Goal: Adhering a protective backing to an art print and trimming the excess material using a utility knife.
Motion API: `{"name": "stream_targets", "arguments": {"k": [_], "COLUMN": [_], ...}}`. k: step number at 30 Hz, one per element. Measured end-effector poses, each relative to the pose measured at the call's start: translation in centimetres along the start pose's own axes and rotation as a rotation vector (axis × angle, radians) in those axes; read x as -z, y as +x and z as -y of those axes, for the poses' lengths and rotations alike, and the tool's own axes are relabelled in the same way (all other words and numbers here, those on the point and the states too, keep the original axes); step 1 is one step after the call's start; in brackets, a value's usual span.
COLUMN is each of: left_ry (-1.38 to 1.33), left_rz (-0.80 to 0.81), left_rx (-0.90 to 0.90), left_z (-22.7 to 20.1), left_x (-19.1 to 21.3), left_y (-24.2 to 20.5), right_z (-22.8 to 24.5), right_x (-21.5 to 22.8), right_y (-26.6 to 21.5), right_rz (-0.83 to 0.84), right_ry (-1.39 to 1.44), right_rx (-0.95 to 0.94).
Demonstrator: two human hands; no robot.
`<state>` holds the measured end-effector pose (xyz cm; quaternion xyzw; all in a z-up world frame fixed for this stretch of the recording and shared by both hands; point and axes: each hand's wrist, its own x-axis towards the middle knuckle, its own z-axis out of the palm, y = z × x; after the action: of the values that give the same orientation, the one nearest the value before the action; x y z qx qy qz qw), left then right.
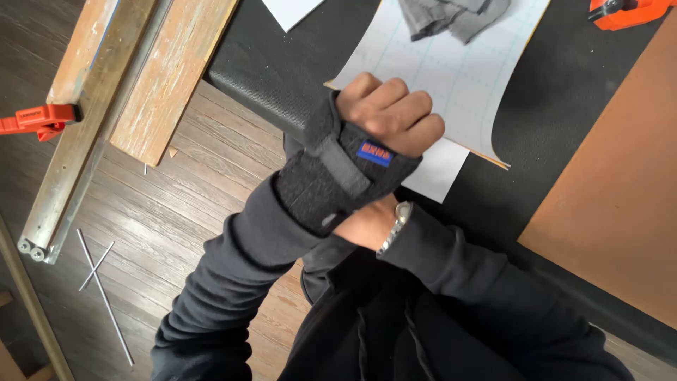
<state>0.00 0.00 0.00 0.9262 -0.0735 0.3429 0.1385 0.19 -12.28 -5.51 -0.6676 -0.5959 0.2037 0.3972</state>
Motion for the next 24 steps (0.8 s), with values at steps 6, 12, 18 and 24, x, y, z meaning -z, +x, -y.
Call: {"name": "stream_targets", "arguments": {"k": [6,12,18,24], "left_ry": [0.024,-0.007,0.025,0.067], "left_rz": [0.029,0.006,-0.009,-0.044], "left_rx": [-0.042,-0.013,-0.004,-0.005], "left_z": [1.8,1.7,1.7,1.8], "left_x": [-1.8,-0.5,-1.0,-2.1], "left_y": [1.3,1.6,1.3,1.5], "right_z": [0.2,6.6,-4.0,-13.1], "right_x": [2.6,17.9,23.1,20.4], "right_y": [0.7,2.2,8.0,8.3], "right_rz": [0.480,1.070,0.309,0.159], "right_ry": [-0.323,0.508,-0.674,-0.976], "right_rx": [-0.029,0.161,-0.620,-0.093]}}
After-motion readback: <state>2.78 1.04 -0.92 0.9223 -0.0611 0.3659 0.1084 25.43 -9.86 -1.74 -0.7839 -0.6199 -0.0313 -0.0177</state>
